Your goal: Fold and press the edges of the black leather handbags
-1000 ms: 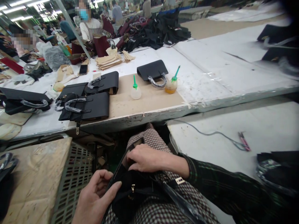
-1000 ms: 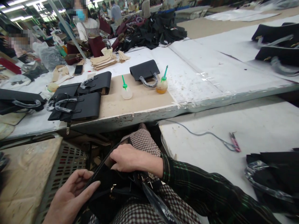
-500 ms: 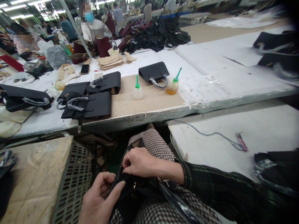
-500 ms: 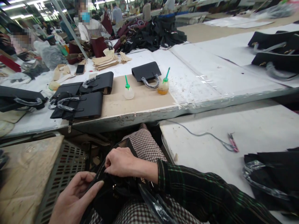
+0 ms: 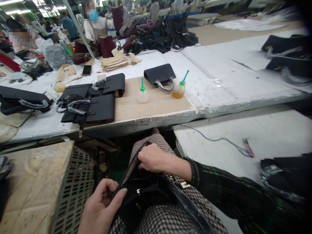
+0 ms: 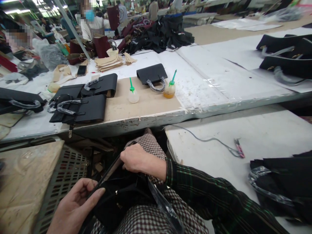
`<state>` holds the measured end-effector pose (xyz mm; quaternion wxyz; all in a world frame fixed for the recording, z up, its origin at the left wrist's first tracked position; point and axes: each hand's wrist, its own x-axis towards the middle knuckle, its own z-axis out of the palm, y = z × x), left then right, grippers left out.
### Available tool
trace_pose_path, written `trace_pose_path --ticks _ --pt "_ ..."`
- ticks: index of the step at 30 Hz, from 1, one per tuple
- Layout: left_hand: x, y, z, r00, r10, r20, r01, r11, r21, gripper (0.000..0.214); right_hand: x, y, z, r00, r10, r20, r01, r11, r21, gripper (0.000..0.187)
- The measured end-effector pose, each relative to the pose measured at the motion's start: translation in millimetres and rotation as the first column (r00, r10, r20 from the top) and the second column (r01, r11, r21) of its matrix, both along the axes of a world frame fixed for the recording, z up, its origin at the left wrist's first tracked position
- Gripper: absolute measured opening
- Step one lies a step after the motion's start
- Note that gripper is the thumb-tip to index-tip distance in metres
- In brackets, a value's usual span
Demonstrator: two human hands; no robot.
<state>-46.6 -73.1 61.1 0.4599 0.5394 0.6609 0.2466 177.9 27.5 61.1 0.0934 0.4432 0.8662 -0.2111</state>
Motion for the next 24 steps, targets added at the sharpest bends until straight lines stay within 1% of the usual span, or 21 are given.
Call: trace_pose_path --ticks 2,4,5,7,8,9,10,11,13,14,16,21,24 --pt "-1 1 -1.3 1.0 -0.004 -0.028 0.003 1.0 -0.008 0.034 14 7 3.2 0.998 0.028 -0.065 -0.029 0.999 -0.028 0.028" --pt "-1 3 -2.2 0.999 -0.018 -0.035 0.017 0.999 -0.035 0.039 31 12 8.4 0.97 0.069 -0.234 -0.096 0.99 -0.105 0.032" --pt "-2 5 -2.7 0.999 -0.026 -0.029 0.024 0.998 -0.055 0.043 38 14 11.1 0.936 0.08 -0.343 -0.144 0.976 -0.164 0.034" --pt "-3 8 -3.4 0.999 -0.045 0.0 0.044 0.994 -0.103 0.045 51 14 14.5 0.851 0.071 -0.52 -0.253 0.924 -0.287 0.037" --pt "-3 9 -3.6 0.999 -0.049 0.016 0.051 0.991 -0.124 0.045 55 13 14.7 0.821 0.062 -0.567 -0.288 0.903 -0.318 0.039" --pt "-3 10 -3.4 0.998 -0.049 0.031 0.053 0.988 -0.142 0.044 57 12 13.7 0.805 0.061 -0.59 -0.303 0.897 -0.322 0.043" --pt "-2 11 -2.8 0.998 -0.038 0.046 0.045 0.987 -0.153 0.044 59 10 11.5 0.801 0.064 -0.595 -0.3 0.903 -0.307 0.044" --pt "-1 12 -1.6 0.998 -0.016 0.059 0.025 0.988 -0.155 0.043 59 8 8.5 0.803 0.065 -0.593 -0.283 0.917 -0.282 0.043" --pt "4 12 2.0 0.995 0.056 0.083 -0.044 0.99 -0.137 0.044 56 4 1.5 0.805 0.042 -0.592 -0.215 0.95 -0.225 0.032" --pt "8 12 4.3 0.991 0.095 0.099 -0.082 0.989 -0.124 0.044 54 3 -1.9 0.802 0.022 -0.597 -0.182 0.961 -0.208 0.027" --pt "14 10 8.9 0.98 0.155 0.127 -0.142 0.984 -0.105 0.043 49 3 -7.4 0.802 -0.016 -0.597 -0.112 0.978 -0.176 0.023" --pt "20 9 14.9 0.97 0.185 0.16 -0.168 0.979 -0.112 0.043 41 8 -16.0 0.828 -0.072 -0.555 0.034 0.996 -0.078 0.02" --pt "21 10 16.5 0.974 0.178 0.143 -0.167 0.982 -0.087 0.045 38 13 -20.9 0.835 -0.108 -0.54 0.079 0.994 -0.076 0.018"
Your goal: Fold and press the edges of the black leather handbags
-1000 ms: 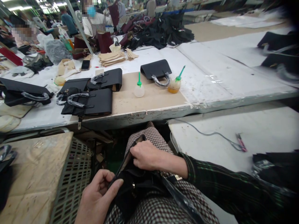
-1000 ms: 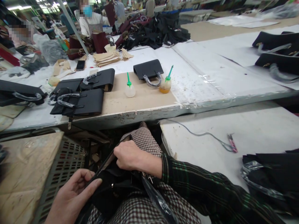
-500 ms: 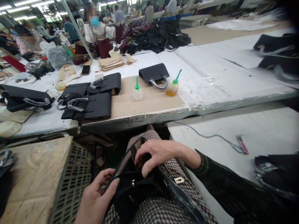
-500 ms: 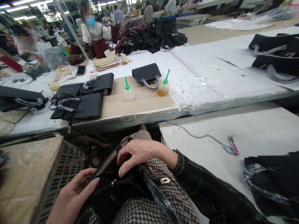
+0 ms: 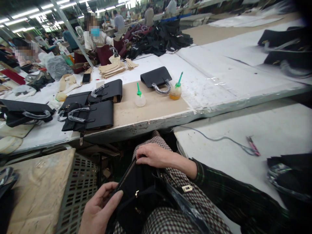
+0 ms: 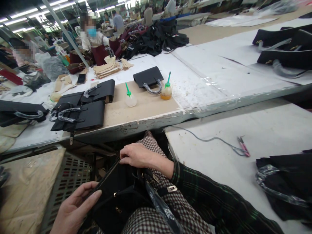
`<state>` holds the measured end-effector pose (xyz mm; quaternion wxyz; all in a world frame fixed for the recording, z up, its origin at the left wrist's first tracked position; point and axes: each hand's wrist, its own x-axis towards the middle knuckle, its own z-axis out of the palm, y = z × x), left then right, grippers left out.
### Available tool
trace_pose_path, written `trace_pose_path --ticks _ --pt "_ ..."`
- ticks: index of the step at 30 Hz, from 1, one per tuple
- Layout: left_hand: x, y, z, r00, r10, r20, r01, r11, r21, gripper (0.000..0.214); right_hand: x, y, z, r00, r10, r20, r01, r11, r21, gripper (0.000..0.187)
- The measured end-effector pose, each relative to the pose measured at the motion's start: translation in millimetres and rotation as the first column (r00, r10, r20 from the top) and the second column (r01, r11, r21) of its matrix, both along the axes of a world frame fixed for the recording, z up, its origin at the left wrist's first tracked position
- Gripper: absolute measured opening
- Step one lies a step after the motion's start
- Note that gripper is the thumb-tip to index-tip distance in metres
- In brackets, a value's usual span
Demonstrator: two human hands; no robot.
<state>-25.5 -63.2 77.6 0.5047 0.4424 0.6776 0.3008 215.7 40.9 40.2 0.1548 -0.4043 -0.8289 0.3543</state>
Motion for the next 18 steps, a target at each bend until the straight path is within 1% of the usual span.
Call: trace_pose_path --ticks 4,9,11,13,15,18 --pt "2 1 1.7 1.0 0.001 -0.021 0.0 0.999 0.032 0.048 -3 5 -6.8 0.999 -0.038 -0.012 0.038 0.999 0.026 0.015" --pt "-2 2 -0.2 1.0 -0.012 -0.005 0.012 1.0 0.014 0.048 -9 10 -11.9 0.99 -0.047 -0.132 0.06 0.993 0.098 0.009" --pt "-5 2 -2.5 1.0 -0.018 -0.003 0.018 1.0 0.006 0.047 -11 12 -13.4 0.985 -0.028 -0.169 0.04 0.997 0.064 0.009" --pt "-8 2 -5.8 1.0 -0.02 0.01 0.02 1.0 -0.001 0.046 -13 14 -15.3 0.986 -0.031 -0.167 0.029 1.0 -0.013 0.009" --pt "-11 3 -9.6 0.999 -0.023 0.029 0.023 1.0 -0.011 0.044 -14 15 -17.7 0.989 -0.055 -0.14 0.046 0.997 -0.066 0.01" --pt "-19 5 -15.0 0.999 -0.032 0.03 0.032 0.999 -0.008 0.045 -17 14 -20.1 0.988 -0.106 -0.11 0.098 0.992 -0.075 0.011"
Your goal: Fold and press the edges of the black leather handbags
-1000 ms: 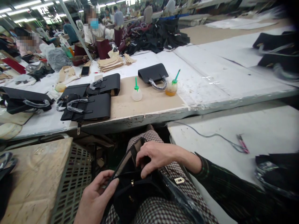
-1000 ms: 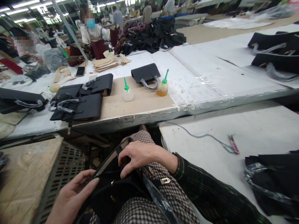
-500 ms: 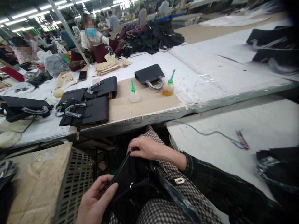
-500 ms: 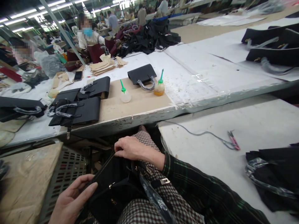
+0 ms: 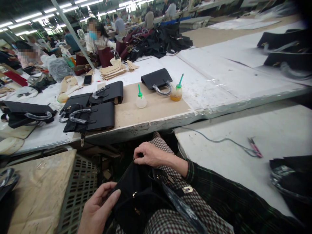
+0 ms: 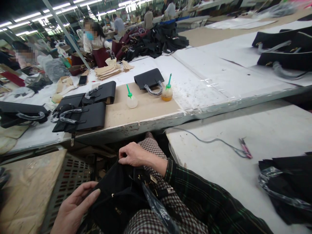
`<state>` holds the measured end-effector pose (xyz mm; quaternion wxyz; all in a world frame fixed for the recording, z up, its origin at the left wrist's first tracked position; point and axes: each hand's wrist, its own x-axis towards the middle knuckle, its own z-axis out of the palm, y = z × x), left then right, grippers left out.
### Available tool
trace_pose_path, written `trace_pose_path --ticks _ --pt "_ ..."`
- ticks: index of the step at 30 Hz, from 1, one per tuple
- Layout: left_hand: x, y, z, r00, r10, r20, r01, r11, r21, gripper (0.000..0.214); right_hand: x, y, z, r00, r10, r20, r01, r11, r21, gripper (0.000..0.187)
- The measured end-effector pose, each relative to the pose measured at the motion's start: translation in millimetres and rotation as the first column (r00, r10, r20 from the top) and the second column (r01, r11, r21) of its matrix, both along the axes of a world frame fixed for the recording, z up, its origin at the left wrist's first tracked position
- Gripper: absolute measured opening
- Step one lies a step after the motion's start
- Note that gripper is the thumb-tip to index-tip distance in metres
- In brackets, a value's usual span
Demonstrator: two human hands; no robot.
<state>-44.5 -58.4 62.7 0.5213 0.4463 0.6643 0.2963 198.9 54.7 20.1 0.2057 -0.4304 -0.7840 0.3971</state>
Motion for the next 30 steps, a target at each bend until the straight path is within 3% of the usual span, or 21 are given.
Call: trace_pose_path --ticks 3,6,9,11,15,18,22,26,30 --pt "-12 5 -2.4 0.984 -0.085 -0.157 0.092 0.995 0.041 0.043 -5 -3 1.1 0.998 -0.052 0.03 0.052 0.999 -0.001 0.009" --pt "-21 12 -1.3 0.864 -0.171 -0.473 0.248 0.963 0.105 0.038 -10 -7 4.4 0.992 -0.102 0.075 0.102 0.995 0.005 0.008" --pt "-19 19 0.4 0.764 -0.184 -0.619 0.351 0.923 0.159 0.035 -13 -9 5.4 0.986 -0.135 0.099 0.133 0.991 0.017 0.008" --pt "-14 24 0.0 0.77 -0.21 -0.602 0.376 0.912 0.164 0.033 -13 -10 3.8 0.983 -0.151 0.103 0.149 0.988 0.029 0.008" --pt "-4 31 -5.3 0.869 -0.235 -0.435 0.306 0.947 0.101 0.029 -5 -12 -0.8 0.984 -0.165 0.063 0.164 0.986 0.03 0.008" --pt "1 33 -9.7 0.95 -0.168 -0.263 0.165 0.986 -0.032 0.032 0 -13 -1.7 0.988 -0.151 0.035 0.151 0.988 0.008 0.009" --pt "5 33 -12.0 0.995 -0.049 -0.09 0.035 0.987 -0.159 0.031 1 -14 -2.0 0.988 -0.151 0.027 0.151 0.988 0.001 0.006" --pt "6 37 -10.4 0.965 -0.201 -0.167 0.189 0.978 -0.084 0.035 -1 -15 -3.9 0.985 -0.169 0.023 0.168 0.985 0.025 0.005" --pt "11 52 -5.5 0.884 -0.384 -0.267 0.388 0.921 -0.04 0.037 -2 -18 -5.0 0.984 -0.176 0.003 0.175 0.984 0.042 0.004"
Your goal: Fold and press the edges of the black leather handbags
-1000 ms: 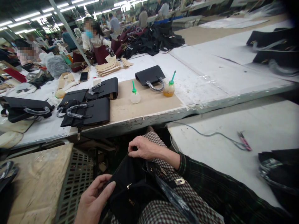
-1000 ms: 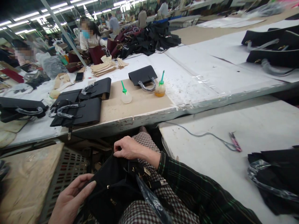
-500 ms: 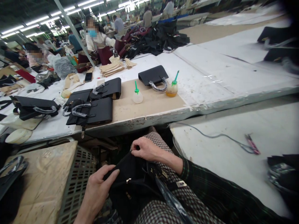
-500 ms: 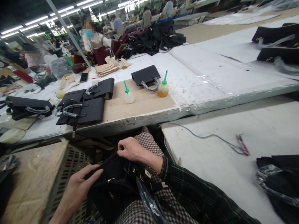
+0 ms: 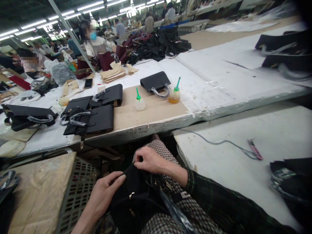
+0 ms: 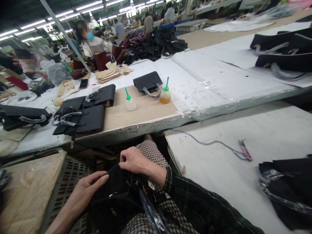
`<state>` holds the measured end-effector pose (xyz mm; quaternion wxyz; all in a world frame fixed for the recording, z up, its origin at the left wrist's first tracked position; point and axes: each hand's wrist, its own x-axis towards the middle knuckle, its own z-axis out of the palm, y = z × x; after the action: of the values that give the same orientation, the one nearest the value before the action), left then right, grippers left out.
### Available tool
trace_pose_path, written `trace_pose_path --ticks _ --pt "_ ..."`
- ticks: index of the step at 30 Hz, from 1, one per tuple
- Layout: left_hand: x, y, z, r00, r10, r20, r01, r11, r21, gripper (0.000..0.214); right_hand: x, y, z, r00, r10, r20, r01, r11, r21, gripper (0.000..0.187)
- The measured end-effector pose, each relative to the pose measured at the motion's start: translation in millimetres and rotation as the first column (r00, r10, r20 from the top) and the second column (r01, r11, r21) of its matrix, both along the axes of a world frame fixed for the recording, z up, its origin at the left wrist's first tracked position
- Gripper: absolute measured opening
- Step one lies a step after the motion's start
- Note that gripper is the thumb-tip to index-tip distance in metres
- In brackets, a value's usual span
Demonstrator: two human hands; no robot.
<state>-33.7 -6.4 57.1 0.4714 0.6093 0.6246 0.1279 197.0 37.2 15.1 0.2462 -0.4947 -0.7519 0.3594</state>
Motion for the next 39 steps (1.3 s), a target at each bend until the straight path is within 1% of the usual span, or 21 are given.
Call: trace_pose_path --ticks 2,4,7,9,11,13,15,17,22,27,29,31,34,37,39 --pt "6 11 3.2 0.994 -0.107 -0.002 0.107 0.994 -0.012 0.037 0 -2 0.1 1.0 -0.014 -0.005 0.014 1.0 0.004 0.004" --pt "14 22 6.2 0.981 -0.195 -0.011 0.195 0.981 0.005 0.036 1 -3 0.8 0.999 -0.032 0.002 0.032 0.999 -0.003 0.004" --pt "22 32 8.3 0.961 -0.274 -0.046 0.277 0.959 0.068 0.03 5 -2 2.5 1.0 -0.029 0.011 0.029 0.999 -0.044 0.005" --pt "24 34 7.7 0.952 -0.292 -0.089 0.3 0.949 0.094 0.029 12 1 3.7 0.999 0.032 -0.011 -0.032 0.998 -0.048 0.007" --pt "22 33 6.1 0.946 -0.292 -0.137 0.307 0.946 0.102 0.03 21 5 4.3 0.992 0.114 -0.051 -0.114 0.993 -0.004 0.009" --pt "20 30 3.9 0.945 -0.29 -0.154 0.305 0.948 0.086 0.032 30 8 4.4 0.98 0.185 -0.077 -0.183 0.982 0.04 0.012" --pt "17 28 1.7 0.949 -0.285 -0.132 0.295 0.953 0.062 0.034 37 11 4.2 0.974 0.216 -0.072 -0.212 0.976 0.048 0.014" --pt "16 27 -0.6 0.957 -0.274 -0.097 0.278 0.96 0.032 0.035 42 13 4.1 0.974 0.22 -0.044 -0.219 0.975 0.025 0.012" --pt "12 26 -7.6 0.973 -0.229 -0.033 0.227 0.973 -0.05 0.036 38 15 3.5 0.992 0.129 0.001 -0.129 0.991 -0.02 0.009" --pt "9 26 -10.9 0.973 -0.23 -0.026 0.228 0.972 -0.055 0.037 26 13 0.7 0.998 0.025 0.053 -0.022 0.999 -0.049 0.003" --pt "10 28 -10.5 0.97 -0.243 -0.028 0.242 0.969 -0.051 0.038 22 11 -0.7 0.997 -0.037 0.062 0.041 0.997 -0.064 0.006" --pt "10 32 -10.2 0.966 -0.257 -0.011 0.256 0.965 -0.059 0.037 19 9 -2.1 0.996 -0.08 0.039 0.083 0.993 -0.082 0.008" --pt "10 40 -9.8 0.963 -0.268 0.04 0.27 0.961 -0.055 0.034 21 7 -4.5 0.993 -0.112 -0.03 0.11 0.99 -0.084 0.013" --pt "11 48 -7.5 0.96 -0.273 0.062 0.275 0.961 -0.031 0.038 27 6 -6.0 0.99 -0.118 -0.08 0.111 0.99 -0.084 0.022" --pt "16 52 -4.0 0.95 -0.308 0.047 0.31 0.95 -0.039 0.042 29 4 -6.1 0.989 -0.11 -0.098 0.102 0.991 -0.08 0.024"
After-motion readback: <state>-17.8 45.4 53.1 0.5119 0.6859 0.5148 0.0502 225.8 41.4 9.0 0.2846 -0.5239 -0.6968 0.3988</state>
